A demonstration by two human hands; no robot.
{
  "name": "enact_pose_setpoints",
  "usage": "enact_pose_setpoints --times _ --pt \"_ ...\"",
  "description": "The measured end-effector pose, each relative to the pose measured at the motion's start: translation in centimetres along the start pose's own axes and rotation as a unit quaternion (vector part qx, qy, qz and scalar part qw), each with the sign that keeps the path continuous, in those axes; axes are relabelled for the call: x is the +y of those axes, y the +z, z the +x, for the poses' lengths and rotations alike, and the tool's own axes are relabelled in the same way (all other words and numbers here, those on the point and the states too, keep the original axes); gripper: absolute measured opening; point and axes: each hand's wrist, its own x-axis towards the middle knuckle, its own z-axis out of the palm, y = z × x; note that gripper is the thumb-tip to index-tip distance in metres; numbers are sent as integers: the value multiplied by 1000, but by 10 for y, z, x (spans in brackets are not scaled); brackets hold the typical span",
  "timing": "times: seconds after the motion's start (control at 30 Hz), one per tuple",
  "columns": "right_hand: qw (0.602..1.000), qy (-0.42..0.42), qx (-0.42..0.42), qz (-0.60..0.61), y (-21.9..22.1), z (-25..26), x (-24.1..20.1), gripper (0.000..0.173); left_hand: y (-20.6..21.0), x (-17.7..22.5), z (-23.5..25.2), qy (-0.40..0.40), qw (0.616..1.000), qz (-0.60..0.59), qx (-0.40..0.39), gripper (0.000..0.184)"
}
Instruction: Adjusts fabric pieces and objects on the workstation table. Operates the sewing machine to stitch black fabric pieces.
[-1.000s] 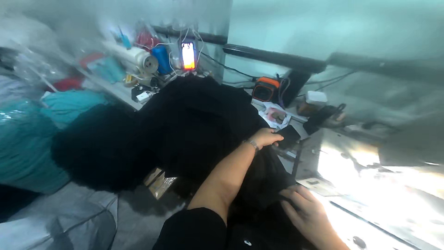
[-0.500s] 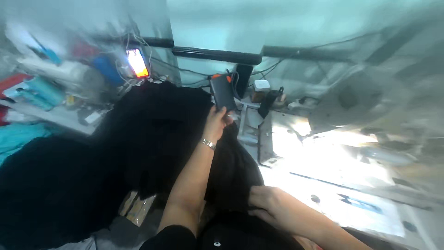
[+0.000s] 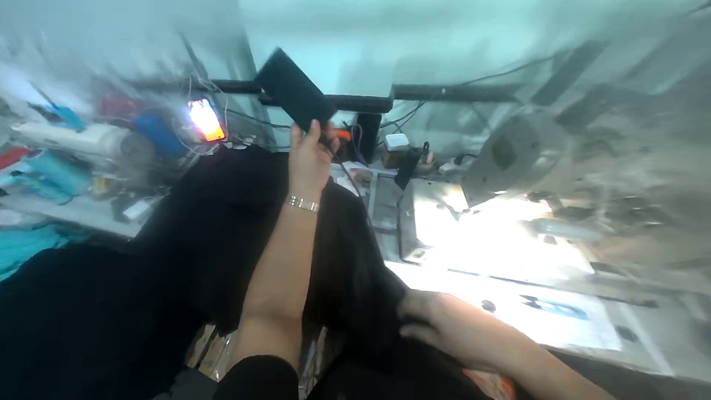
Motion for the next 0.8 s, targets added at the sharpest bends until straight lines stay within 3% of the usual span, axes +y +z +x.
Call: enact_pose_setpoints --times 0.07,0.17,0.27,0.37,0.43,0.5,0.67,0.8 --pt "980 -20 200 -6 -8 15 4 34 10 18 4 38 999 3 -25 27" --pt "934 0 354 49 -26 56 3 52 23 36 5 66 996 8 -58 25" --pt "928 25 314 199 -31 95 4 63 25 34 -10 60 995 34 -74 29" --pt "910 30 242 337 -27 110 5 41 13 17 -34 28 996 54 -71 29" --pt "910 38 223 346 -22 110 9 34 -2 6 -54 3 993 96 -70 32" --pt "913 52 258 311 -19 108 10 37 -15 -7 -69 -16 993 101 -64 33" --pt "866 42 395 304 -47 112 4 39 -24 -38 -82 -66 996 33 -48 24" --pt "863 38 471 179 -83 112 2 31 -16 -55 -75 -95 994 29 -46 28"
